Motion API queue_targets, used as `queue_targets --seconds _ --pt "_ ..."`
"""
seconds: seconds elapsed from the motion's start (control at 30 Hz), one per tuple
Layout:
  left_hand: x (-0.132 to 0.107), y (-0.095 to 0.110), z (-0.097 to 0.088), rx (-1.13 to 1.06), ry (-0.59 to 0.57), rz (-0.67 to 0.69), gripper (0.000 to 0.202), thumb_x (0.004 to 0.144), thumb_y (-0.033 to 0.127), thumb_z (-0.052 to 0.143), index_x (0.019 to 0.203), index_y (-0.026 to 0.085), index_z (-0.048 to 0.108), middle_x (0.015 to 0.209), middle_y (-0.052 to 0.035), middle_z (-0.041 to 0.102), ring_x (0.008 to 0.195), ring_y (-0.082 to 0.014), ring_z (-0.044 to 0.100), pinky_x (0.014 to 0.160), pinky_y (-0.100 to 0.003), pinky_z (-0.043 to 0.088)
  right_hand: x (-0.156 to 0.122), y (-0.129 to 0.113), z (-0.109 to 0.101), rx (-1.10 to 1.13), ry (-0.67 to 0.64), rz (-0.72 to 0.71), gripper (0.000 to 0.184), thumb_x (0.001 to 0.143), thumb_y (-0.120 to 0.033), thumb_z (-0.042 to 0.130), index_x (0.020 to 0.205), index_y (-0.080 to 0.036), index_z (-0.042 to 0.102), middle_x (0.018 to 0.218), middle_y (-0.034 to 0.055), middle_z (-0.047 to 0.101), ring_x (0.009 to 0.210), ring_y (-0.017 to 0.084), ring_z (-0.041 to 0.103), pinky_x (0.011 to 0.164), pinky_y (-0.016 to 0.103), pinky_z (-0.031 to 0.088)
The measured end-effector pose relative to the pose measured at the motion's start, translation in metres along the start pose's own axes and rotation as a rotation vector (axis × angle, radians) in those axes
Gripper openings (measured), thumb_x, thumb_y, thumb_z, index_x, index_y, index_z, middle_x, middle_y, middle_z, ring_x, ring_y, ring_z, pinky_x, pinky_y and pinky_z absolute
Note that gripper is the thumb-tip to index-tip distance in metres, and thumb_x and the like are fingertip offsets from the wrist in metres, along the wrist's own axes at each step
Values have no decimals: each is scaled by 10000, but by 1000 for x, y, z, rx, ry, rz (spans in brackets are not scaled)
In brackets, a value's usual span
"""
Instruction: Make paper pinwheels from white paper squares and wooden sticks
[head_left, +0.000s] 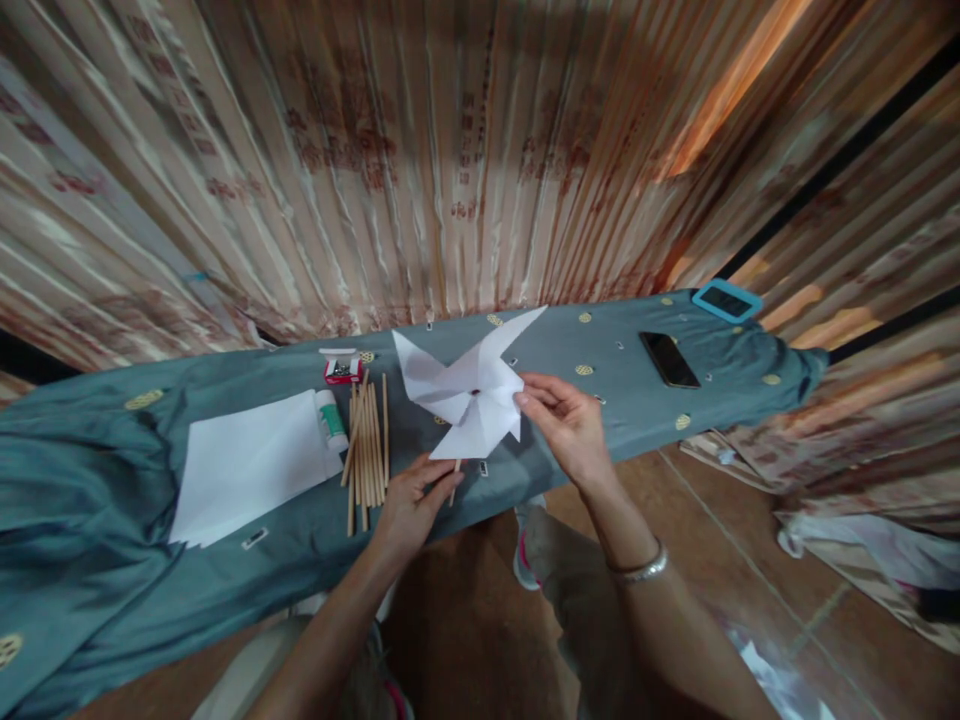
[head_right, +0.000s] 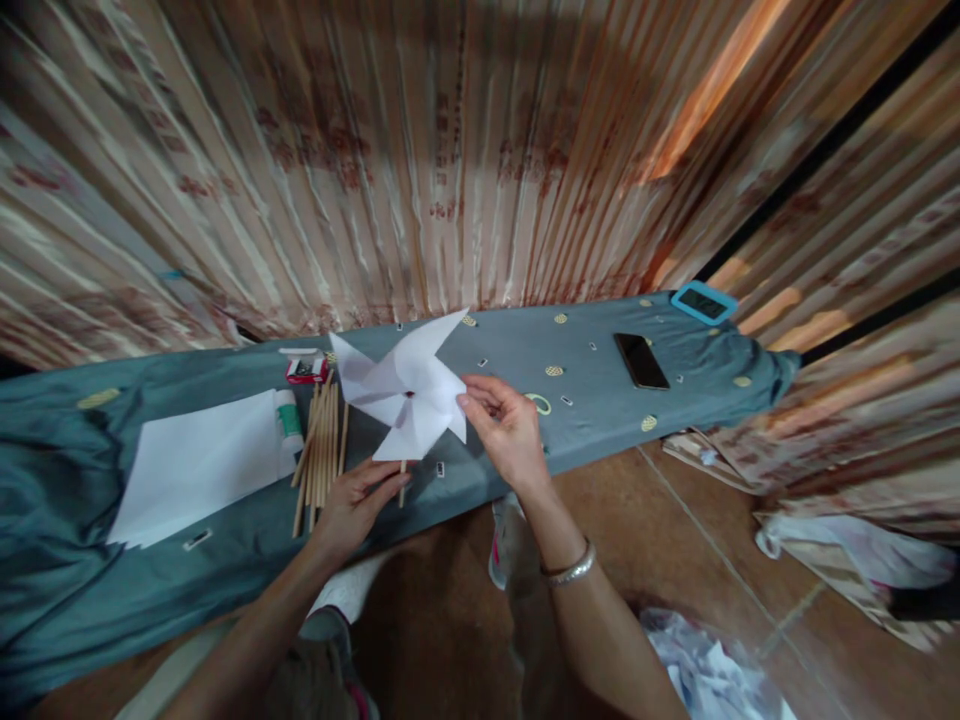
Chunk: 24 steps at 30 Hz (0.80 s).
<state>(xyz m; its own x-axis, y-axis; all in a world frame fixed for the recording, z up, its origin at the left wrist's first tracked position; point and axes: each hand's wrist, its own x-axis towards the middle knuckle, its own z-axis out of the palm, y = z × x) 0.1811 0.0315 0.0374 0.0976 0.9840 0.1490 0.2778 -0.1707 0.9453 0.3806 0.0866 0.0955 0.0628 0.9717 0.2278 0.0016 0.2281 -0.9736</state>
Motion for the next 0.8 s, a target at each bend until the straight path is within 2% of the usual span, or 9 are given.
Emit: queue_targets --seconds 0.13,0.27,0.4,0.63,0.8 --pt "1 0 0 -27 10 -7 213 797 327 617 896 214 769 908 -58 724 841 -196 661 770 -306 512 -1 -3 4 87 22 74 236 603 -369 819 742 -210 713 631 -16 700 556 107 610 527 220 480" --pt "2 -2 0 -12 42 19 199 793 320 623 869 208 769 839 -45 715 762 -177 645 708 -282 506 -5 -7 9 132 -35 172 268 559 -368 842 702 -194 696 547 -35 660 482 89 571 440 193 430" --pt "2 -5 0 -1 66 27 198 801 319 616 868 211 768 798 -35 714 742 -173 645 699 -275 510 -10 -7 17 161 -117 254 305 543 -402 847 689 -186 689 544 -24 670 473 97 586 446 199 446" --pt "3 -6 -1 19 37 62 206 811 333 608 859 213 769 941 -60 753 905 -218 675 856 -334 508 -20 -7 30 177 -242 359 303 533 -405 857 650 -186 684 560 -18 683 509 96 609 460 175 429" --pt "3 -6 -1 23 45 67 208 812 353 612 820 213 766 872 -54 758 845 -214 683 803 -326 514 -24 -2 35 170 -287 339 329 558 -466 835 625 -189 670 565 -14 677 501 96 582 470 191 415"
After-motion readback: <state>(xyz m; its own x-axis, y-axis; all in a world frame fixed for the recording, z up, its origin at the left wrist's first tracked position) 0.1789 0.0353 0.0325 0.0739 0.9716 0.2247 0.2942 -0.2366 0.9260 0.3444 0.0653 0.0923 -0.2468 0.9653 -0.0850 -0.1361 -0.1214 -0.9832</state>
